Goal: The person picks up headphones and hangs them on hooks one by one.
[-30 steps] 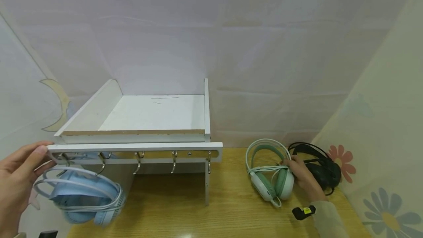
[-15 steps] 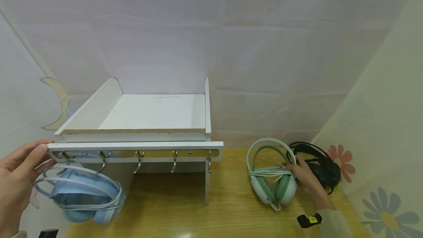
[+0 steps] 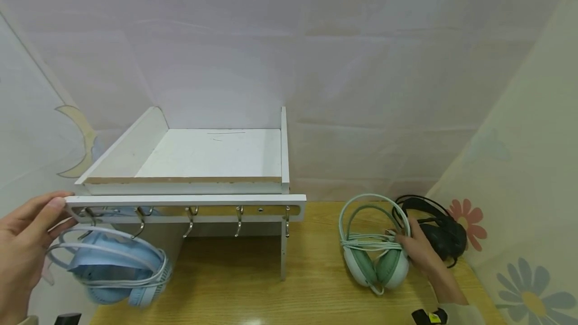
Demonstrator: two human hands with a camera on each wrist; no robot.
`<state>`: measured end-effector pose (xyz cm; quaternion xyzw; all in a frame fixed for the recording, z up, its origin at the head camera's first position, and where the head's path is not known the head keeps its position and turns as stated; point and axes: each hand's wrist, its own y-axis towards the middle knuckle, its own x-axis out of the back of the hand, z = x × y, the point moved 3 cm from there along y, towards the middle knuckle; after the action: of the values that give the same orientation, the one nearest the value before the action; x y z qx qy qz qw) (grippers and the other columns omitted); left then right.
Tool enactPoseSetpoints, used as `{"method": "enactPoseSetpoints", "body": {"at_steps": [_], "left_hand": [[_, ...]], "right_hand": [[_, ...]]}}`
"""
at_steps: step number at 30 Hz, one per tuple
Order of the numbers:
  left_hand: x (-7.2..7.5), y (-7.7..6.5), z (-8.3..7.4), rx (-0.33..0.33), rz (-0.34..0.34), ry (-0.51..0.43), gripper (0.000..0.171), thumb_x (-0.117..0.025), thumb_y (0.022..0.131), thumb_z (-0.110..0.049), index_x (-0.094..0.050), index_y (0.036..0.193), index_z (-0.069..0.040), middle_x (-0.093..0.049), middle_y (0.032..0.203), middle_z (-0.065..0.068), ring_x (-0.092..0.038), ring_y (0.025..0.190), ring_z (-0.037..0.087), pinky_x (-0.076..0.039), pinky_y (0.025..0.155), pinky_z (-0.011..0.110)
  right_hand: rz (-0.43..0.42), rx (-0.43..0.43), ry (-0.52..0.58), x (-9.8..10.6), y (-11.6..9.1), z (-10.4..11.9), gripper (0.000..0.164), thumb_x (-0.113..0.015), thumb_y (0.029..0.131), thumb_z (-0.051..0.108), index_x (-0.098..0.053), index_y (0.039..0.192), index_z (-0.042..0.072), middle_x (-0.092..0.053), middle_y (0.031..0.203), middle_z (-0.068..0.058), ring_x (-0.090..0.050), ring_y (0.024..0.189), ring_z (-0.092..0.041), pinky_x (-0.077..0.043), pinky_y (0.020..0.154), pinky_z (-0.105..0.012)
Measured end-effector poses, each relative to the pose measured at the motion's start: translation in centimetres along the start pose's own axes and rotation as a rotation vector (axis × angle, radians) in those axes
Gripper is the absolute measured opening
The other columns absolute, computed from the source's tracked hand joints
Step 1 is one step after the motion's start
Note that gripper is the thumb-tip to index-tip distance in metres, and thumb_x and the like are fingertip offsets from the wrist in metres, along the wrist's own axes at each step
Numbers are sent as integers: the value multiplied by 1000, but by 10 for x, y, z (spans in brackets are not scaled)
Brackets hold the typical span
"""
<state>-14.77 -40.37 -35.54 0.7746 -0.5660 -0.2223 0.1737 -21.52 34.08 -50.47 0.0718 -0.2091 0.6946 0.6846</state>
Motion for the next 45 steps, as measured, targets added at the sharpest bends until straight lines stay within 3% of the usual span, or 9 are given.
{"method": "enactPoseSetpoints", "body": {"at_steps": [6, 10, 14, 18, 23, 30, 37, 45], "left_hand": [[1, 1, 2, -1, -10, -36, 27, -53, 105, 14, -71, 125, 10, -80, 107, 2, -78, 93, 6, -62, 79, 13], [1, 0, 3, -6, -10, -51, 27, -52, 105, 14, -71, 125, 11, -80, 107, 3, -78, 93, 7, -63, 79, 14], [1, 0, 3, -10, -11, -41, 28, -52, 105, 13, -71, 126, 11, -80, 108, 3, -78, 93, 7, -62, 80, 13], [1, 1, 3, -11, -6, -50, 27, -53, 105, 13, -70, 126, 11, -80, 107, 3, -78, 92, 7, -63, 79, 14], [3, 3, 4, -25, 12, -71, 26, -52, 105, 15, -67, 126, 16, -80, 107, 5, -79, 92, 8, -63, 79, 16], [8, 5, 5, -50, 48, -84, 28, -48, 105, 18, -68, 125, 16, -81, 107, 7, -80, 95, 11, -64, 81, 18], [11, 7, 4, -87, 96, -43, 26, -48, 105, 16, -66, 124, 17, -79, 106, 6, -79, 96, 9, -63, 83, 16], [7, 6, 3, -107, 146, -15, 28, -46, 105, 19, -61, 128, 20, -76, 116, 6, -77, 102, 8, -62, 87, 15]], "right_hand": [[-108, 54, -90, -3, -13, -2, 22, -50, 108, 1, -34, 123, -2, -52, 148, -35, -58, 134, -46, -53, 87, -29], [-173, 117, -57, -5, -21, -1, 20, -52, 105, -4, -40, 121, -4, -61, 140, -31, -70, 116, -18, -58, 84, -23], [-208, 164, 37, -6, -28, -1, 20, -52, 101, -11, -39, 115, -5, -68, 130, -23, -69, 102, 5, -62, 85, -20], [-233, 173, 106, -7, -33, -3, 23, -52, 97, -15, -38, 112, -5, -71, 117, -1, -70, 100, 5, -64, 83, -22], [-249, 228, 232, -10, -41, 0, 25, -51, 94, -20, -37, 111, -8, -73, 107, 12, -73, 100, -1, -65, 82, -22], [-258, 319, 377, -14, -58, 13, 28, -50, 90, -27, -38, 106, -8, -76, 106, 6, -76, 99, -7, -65, 82, -22], [-200, 413, 496, -19, -78, 32, 34, -43, 85, -34, -36, 99, -4, -76, 108, -2, -78, 101, -13, -68, 83, -31], [-148, 477, 569, -30, -101, 51, 38, -42, 89, -34, -38, 98, 3, -72, 111, -4, -80, 100, -19, -68, 86, -35]]}}
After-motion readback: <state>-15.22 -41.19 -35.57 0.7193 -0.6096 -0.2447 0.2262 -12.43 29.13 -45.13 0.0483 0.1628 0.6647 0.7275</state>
